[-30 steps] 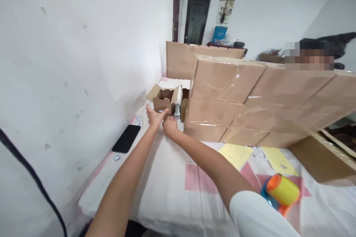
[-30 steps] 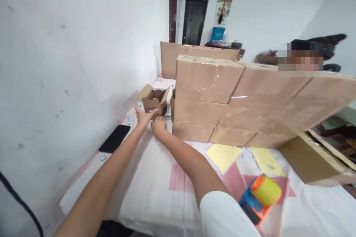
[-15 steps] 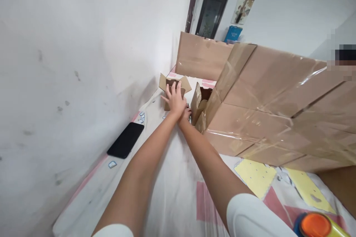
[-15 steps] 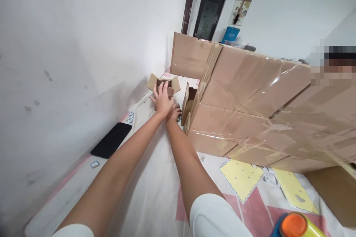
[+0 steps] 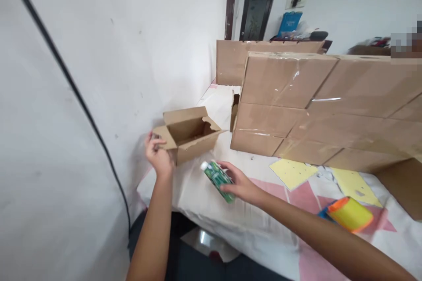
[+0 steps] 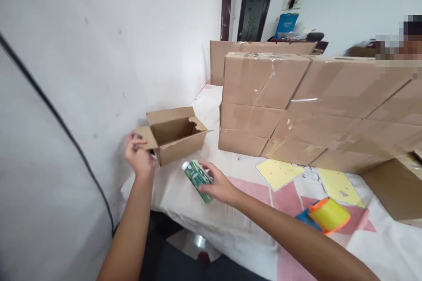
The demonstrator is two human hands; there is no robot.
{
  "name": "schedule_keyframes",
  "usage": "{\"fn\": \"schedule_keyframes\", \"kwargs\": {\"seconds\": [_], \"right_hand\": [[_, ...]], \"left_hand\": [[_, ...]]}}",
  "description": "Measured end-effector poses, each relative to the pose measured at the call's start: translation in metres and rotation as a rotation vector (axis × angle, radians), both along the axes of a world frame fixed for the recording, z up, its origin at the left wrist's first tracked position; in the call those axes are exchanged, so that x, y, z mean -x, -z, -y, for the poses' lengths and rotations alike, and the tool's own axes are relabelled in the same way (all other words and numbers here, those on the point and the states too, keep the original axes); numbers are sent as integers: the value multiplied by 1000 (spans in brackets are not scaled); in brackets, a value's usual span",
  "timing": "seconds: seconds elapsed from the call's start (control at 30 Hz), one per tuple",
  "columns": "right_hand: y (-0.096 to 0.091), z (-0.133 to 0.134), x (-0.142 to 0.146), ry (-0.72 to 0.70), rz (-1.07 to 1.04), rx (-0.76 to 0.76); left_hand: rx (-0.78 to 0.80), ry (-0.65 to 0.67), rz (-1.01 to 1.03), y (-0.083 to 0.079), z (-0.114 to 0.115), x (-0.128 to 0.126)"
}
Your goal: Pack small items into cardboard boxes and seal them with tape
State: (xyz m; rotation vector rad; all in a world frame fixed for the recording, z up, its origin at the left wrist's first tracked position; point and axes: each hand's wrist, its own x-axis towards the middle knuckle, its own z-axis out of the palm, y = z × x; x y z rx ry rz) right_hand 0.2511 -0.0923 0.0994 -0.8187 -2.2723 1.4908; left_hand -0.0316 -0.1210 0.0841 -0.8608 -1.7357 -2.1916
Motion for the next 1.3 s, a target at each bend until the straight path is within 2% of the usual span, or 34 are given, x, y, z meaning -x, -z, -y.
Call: {"fn": "schedule_keyframes", "kwargs": {"seconds": [0.07, 0.13, 0.17, 0.23, 0.27, 0.3, 0.37, 0.47, 0.53, 0.6, 0.7, 0.87, 0.97, 1.03, 1.07, 1.1, 1.17, 1.23, 1.3], "right_hand": [[-26, 43, -69, -86, -164, -100], [-70, 71, -120, -41, -193, -340], [-94, 78, -135, -14, -204, -473], [-137, 82, -145, -36, -181, -700], [-150, 79, -142, -82, -121, -760], [-155, 76, -135, -152, -30, -788], [-144, 69, -117, -329, 218, -779], [-98, 64, -98, -560, 579, -760], [-70, 60, -92, -633, 715, -804], [-55, 56, -88, -661, 770, -868], [-45, 51, -82, -689, 834, -911], [-24, 48, -61, -707, 1037, -822], [-30, 45, -58, -677, 872, -658], [-50, 42, -72, -585, 663, -534], [-62, 40, -84, -494, 550, -504], [-72, 39, -100, -365, 428, -501], [-81, 39, -138, -4, 113, -541], [-67, 44, -174, 396, -271, -563], [-37, 54, -197, 643, -486, -473]], "left_hand": [[-124, 90, 139, 11, 57, -29], [-176, 194, 264, 19, 98, -70], [-169, 236, 307, 21, 113, -93], [-143, 315, 361, 25, 130, -139], [-137, 356, 378, 26, 135, -160], [-136, 390, 393, 28, 138, -178], [-136, 434, 427, 32, 140, -206], [-158, 462, 467, 38, 143, -225], [-187, 475, 482, 41, 146, -227], [-205, 497, 501, 43, 147, -225], [-236, 539, 541, 45, 148, -223], [-224, 502, 542, 45, 143, -222], [-177, 442, 522, 49, 143, -222], [-167, 451, 494, 56, 146, -220], [-158, 482, 430, 60, 148, -218], [-136, 540, 309, 65, 150, -215], [-48, 682, -55, 72, 152, -206], [51, 790, -402, 78, 151, -196], [91, 837, -564, 80, 147, -186]]}}
